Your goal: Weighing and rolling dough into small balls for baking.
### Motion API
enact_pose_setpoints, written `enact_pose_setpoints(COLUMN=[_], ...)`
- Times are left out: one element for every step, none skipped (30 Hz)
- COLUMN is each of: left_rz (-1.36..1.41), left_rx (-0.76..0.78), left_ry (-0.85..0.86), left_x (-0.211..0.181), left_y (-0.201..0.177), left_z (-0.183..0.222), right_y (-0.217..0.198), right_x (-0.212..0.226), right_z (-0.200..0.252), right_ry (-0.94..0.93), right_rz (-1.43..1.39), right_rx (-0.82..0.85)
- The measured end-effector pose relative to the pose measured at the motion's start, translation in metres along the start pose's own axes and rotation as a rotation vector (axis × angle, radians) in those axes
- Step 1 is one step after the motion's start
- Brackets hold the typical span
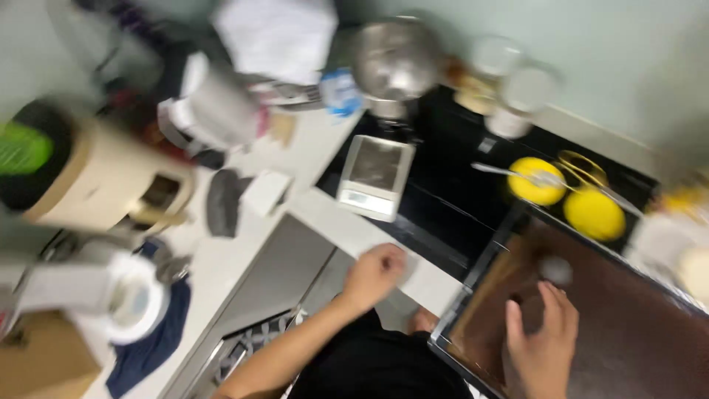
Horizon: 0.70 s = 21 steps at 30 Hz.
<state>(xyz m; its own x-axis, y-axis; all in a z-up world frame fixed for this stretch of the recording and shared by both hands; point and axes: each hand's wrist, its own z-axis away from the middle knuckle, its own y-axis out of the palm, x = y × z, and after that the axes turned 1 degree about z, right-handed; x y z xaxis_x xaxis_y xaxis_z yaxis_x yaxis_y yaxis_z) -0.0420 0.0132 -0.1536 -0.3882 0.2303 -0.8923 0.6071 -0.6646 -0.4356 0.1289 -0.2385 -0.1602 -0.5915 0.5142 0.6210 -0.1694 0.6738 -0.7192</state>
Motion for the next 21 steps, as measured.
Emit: enact_pose_setpoints(left_rz=[0.002, -0.078, -0.156, -0.146, -0.298, -0.453, -0.446, -0.562, -0.677, -0.671, -0.665, -0.657, -0.653, -0.591, -0.528, -0.525, -0.488, -0.451, -0.447, -0.399, -0.348], left_rx=[-0.057, -0.198, -0.336, -0.362, -0.53, -0.681, -0.691, -0.619, -0.544, -0.532, -0.424, -0.311, -0.296, -0.295, -0.294, -0.272, -0.19, -0.112, -0.093, -0.219, -0.344], left_ry=[-0.017, -0.124, -0.236, -0.246, -0.17, -0.087, -0.093, -0.096, -0.099, -0.095, -0.21, -0.321, -0.311, -0.306, -0.302, -0.294, -0.229, -0.161, -0.151, -0.104, -0.058], left_x=[0.015, 0.029, 0.044, 0.071, 0.1, 0.129, 0.12, 0.11, 0.101, 0.101, 0.102, 0.101, 0.109, 0.117, 0.125, 0.132, 0.138, 0.144, 0.132, 0.12, 0.108], left_y=[-0.038, -0.075, -0.113, -0.149, -0.186, -0.222, -0.234, -0.246, -0.258, -0.261, -0.262, -0.261, -0.265, -0.267, -0.268, -0.272, -0.276, -0.279, -0.286, -0.292, -0.297], left_z=[-0.008, -0.016, -0.022, -0.03, -0.037, -0.045, -0.054, -0.066, -0.079, -0.087, -0.096, -0.107, -0.11, -0.112, -0.113, -0.113, -0.112, -0.113, -0.109, -0.103, -0.097], right_y=[0.008, 0.015, 0.022, 0.032, 0.042, 0.051, 0.07, 0.088, 0.107, 0.136, 0.166, 0.195, 0.224, 0.253, 0.281, 0.305, 0.328, 0.353, 0.363, 0.373, 0.382], right_x=[0.012, 0.023, 0.034, 0.054, 0.074, 0.095, 0.119, 0.144, 0.169, 0.187, 0.205, 0.22, 0.233, 0.245, 0.255, 0.262, 0.268, 0.274, 0.283, 0.29, 0.297], right_z=[-0.009, -0.017, -0.025, -0.035, -0.044, -0.048, -0.055, -0.059, -0.064, -0.063, -0.064, -0.065, -0.067, -0.067, -0.067, -0.067, -0.068, -0.07, -0.075, -0.079, -0.082], right_ry=[-0.046, -0.029, -0.012, -0.038, -0.066, -0.08, -0.093, -0.05, -0.006, 0.003, -0.04, -0.081, -0.068, -0.105, -0.143, -0.124, -0.087, -0.052, -0.036, -0.032, -0.027], right_rz=[-0.024, -0.023, -0.02, -0.024, -0.044, -0.058, -0.056, -0.155, -0.254, -0.245, -0.296, -0.345, -0.335, -0.418, -0.502, -0.491, -0.482, -0.474, -0.465, -0.48, -0.495], right_rx=[0.029, 0.062, 0.095, 0.108, 0.135, 0.155, 0.16, 0.271, 0.381, 0.377, 0.475, 0.568, 0.559, 0.617, 0.673, 0.664, 0.689, 0.711, 0.7, 0.717, 0.735])
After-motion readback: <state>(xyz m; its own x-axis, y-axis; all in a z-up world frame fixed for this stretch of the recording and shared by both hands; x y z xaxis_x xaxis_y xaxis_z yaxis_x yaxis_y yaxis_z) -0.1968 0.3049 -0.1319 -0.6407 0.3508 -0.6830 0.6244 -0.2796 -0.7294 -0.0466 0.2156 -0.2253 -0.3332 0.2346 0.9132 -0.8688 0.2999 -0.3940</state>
